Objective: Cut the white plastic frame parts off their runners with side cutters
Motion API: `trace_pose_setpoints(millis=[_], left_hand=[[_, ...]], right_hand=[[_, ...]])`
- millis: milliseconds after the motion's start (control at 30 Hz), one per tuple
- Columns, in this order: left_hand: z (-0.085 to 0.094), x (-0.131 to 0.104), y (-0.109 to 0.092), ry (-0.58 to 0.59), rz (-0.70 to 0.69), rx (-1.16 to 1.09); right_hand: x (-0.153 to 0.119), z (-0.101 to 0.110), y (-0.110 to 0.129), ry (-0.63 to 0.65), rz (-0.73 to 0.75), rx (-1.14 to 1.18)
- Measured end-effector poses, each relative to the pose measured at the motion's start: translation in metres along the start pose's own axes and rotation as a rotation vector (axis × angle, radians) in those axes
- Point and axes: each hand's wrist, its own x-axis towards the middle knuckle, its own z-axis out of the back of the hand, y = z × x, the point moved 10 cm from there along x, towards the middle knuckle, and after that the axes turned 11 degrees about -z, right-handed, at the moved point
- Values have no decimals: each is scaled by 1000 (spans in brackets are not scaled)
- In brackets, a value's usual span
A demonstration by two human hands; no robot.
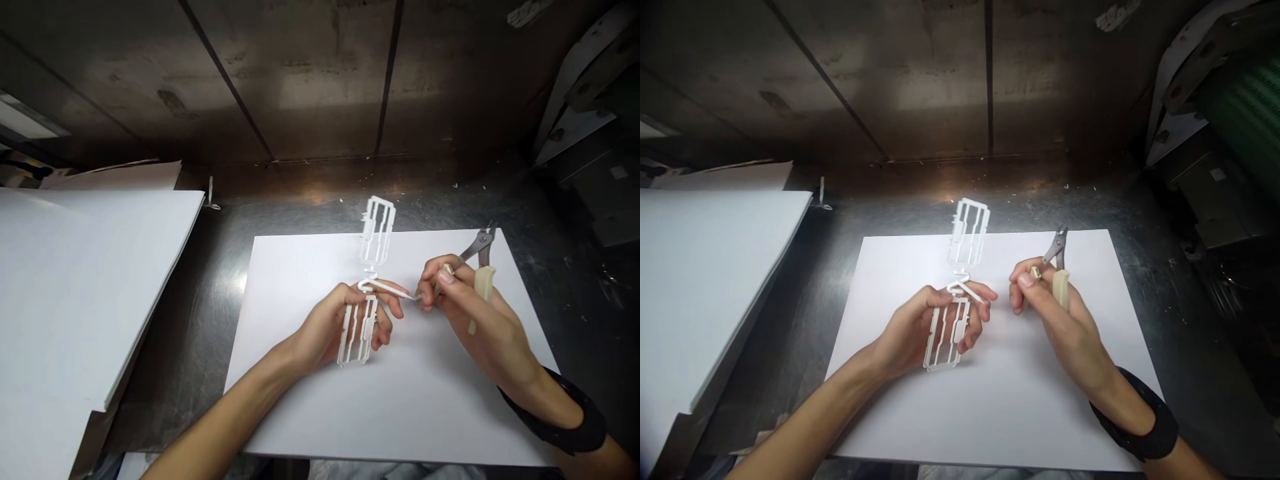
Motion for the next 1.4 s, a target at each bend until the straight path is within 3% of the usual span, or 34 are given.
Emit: trace_pose_setpoints(millis=[100,267,700,1133,1400], left_hand=[[4,3,-14,-72,-100,-160],[4,3,-28,-124,-191,-183],[12,1,-36,-219,-235,-156],[1,-4,-27,-57,-179,-41],[-2,-5,-26,-53,-181,-81]], right_hand=[[4,9,-5,-48,-26,-49],[3,7,-14,-38,-49,-209],[0,3,-14,-24,-61,-253],[2,-5,-25,-27,-142,-296],[3,-1,-37,-9,-201,-322]])
